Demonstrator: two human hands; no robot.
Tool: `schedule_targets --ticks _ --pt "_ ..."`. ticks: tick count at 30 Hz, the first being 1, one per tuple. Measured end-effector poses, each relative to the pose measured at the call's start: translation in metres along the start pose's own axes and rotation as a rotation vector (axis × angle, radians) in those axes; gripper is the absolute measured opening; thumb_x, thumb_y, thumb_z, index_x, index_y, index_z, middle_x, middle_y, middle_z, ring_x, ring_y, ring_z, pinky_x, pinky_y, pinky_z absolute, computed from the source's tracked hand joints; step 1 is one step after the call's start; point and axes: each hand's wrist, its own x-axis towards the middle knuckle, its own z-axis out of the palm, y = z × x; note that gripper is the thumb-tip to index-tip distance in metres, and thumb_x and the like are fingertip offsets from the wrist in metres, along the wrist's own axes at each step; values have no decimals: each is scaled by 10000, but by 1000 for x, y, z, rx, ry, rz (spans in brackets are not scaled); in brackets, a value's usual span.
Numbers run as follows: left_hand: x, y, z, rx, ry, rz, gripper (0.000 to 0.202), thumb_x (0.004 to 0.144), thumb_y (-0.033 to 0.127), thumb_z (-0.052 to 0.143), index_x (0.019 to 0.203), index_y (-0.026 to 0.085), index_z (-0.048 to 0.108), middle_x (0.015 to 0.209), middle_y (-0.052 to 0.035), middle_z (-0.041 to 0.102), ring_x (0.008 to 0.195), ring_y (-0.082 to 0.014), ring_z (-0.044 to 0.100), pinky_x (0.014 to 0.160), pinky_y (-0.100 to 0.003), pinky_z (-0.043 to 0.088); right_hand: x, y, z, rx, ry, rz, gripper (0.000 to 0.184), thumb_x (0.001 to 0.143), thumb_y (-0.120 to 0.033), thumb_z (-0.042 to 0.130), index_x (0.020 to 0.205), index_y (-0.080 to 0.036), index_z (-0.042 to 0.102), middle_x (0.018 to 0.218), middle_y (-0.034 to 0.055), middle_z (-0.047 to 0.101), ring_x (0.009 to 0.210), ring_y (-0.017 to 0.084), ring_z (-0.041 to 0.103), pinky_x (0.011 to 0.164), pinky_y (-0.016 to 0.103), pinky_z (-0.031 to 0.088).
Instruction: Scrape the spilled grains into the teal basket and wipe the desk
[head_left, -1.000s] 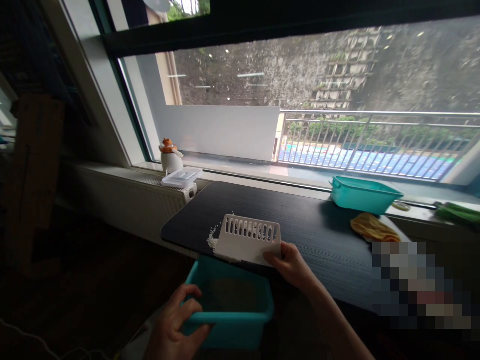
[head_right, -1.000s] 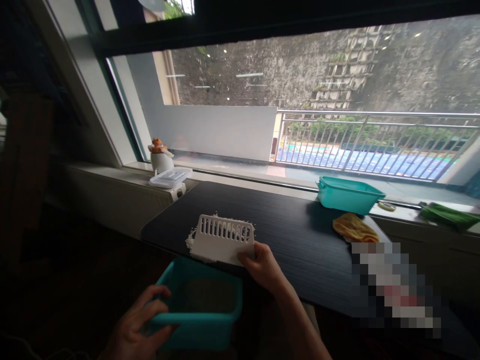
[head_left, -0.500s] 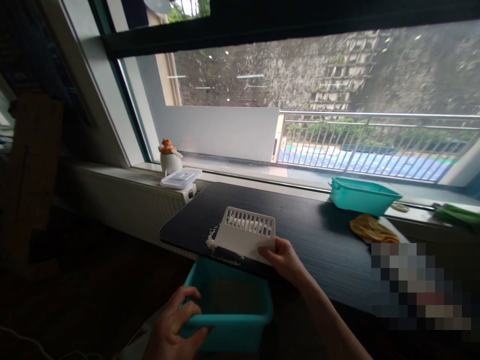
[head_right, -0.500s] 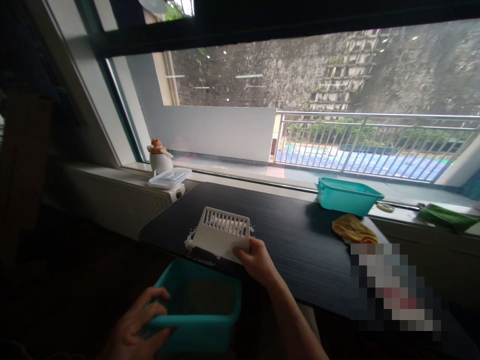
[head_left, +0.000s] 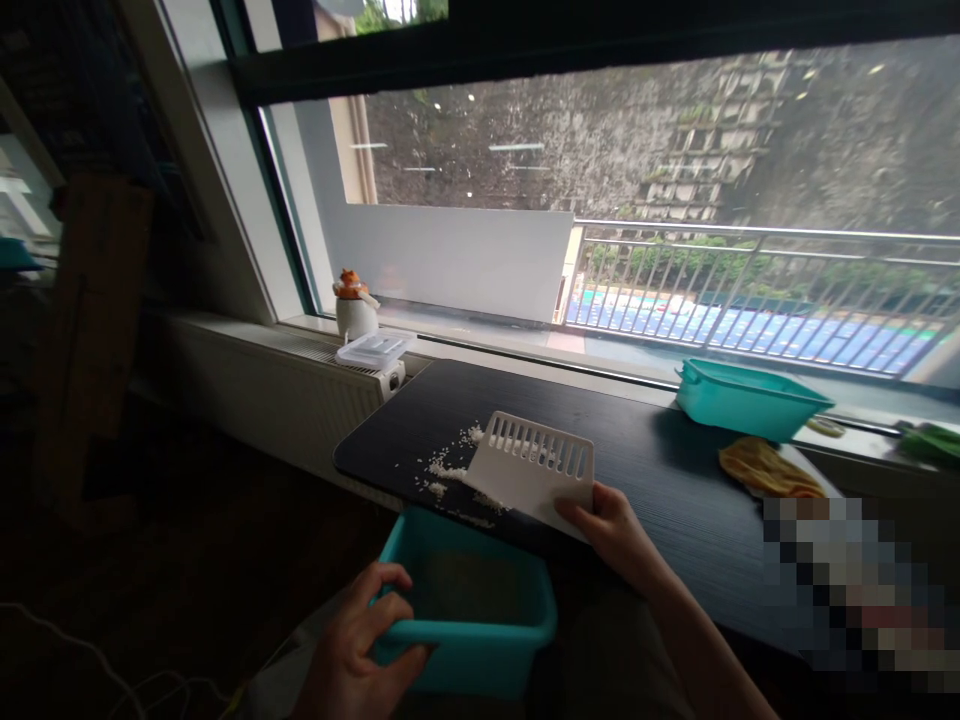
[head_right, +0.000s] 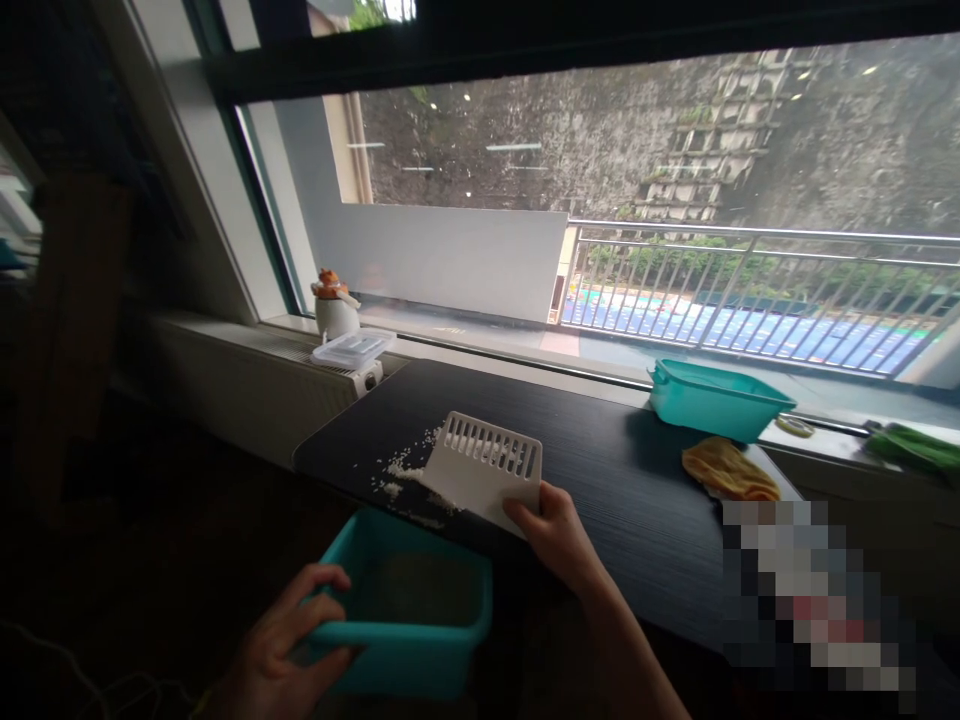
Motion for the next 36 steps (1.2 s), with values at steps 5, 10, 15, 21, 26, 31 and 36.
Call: schedule_targets --ticks 5,10,15,21,26,31,36 --pt "0 4 3 -9 7 -10 100 692 225 645 605 206 599 949 -23 609 758 -155 647 673 -198 527 -11 -1 -6 -14 -15 2 502 642 -519 767 981 -158 683 1002 108 725 933 322 675 812 476 566" --pt "0 2 3 15 -15 -19 90 693 218 639 610 207 608 974 -24 603 768 -157 652 673 -195 527 -13 -1 -4 -8 -45 -24 500 658 -519 758 988 -151 685 1002 114 724 935 314 671 810 468 566" --pt "0 -2 2 36 -44 47 93 700 230 655 618 210 615 962 -26 607 749 -150 653 654 -189 528 -14 -2 -5 -31 -45 -33 501 679 -522 740 1002 -143 678 1017 115 717 933 303 669 814 455 564" --pt "0 -3 0 39 -39 37 117 708 248 668 613 211 611 974 -25 608 747 -148 650 635 -184 527 -18 -3 -5 -57 -148 -71 457 732 -491 711 1034 -149 678 1053 119 705 952 301 659 817 456 560" --pt "-1 0 3 -2 -19 4 113 700 247 664 609 210 608 972 -22 599 750 -145 641 654 -187 520 -19 2 -7 -26 -114 -70 418 764 -454 698 1063 -165 664 1080 106 696 978 290 654 833 446 558" --pt "-2 4 4 -33 0 -58 119 702 250 645 603 204 599 988 -23 589 754 -145 634 669 -195 518 -19 2 -7 -31 -171 -73 412 758 -453 704 1050 -164 676 1057 107 704 945 288 661 808 442 561" --pt "-1 0 1 12 -37 8 134 720 266 662 609 209 614 984 -26 600 775 -149 652 646 -177 522 -19 4 -7 7 -110 -74 409 757 -445 709 1047 -159 673 1040 106 709 929 281 667 795 430 567"
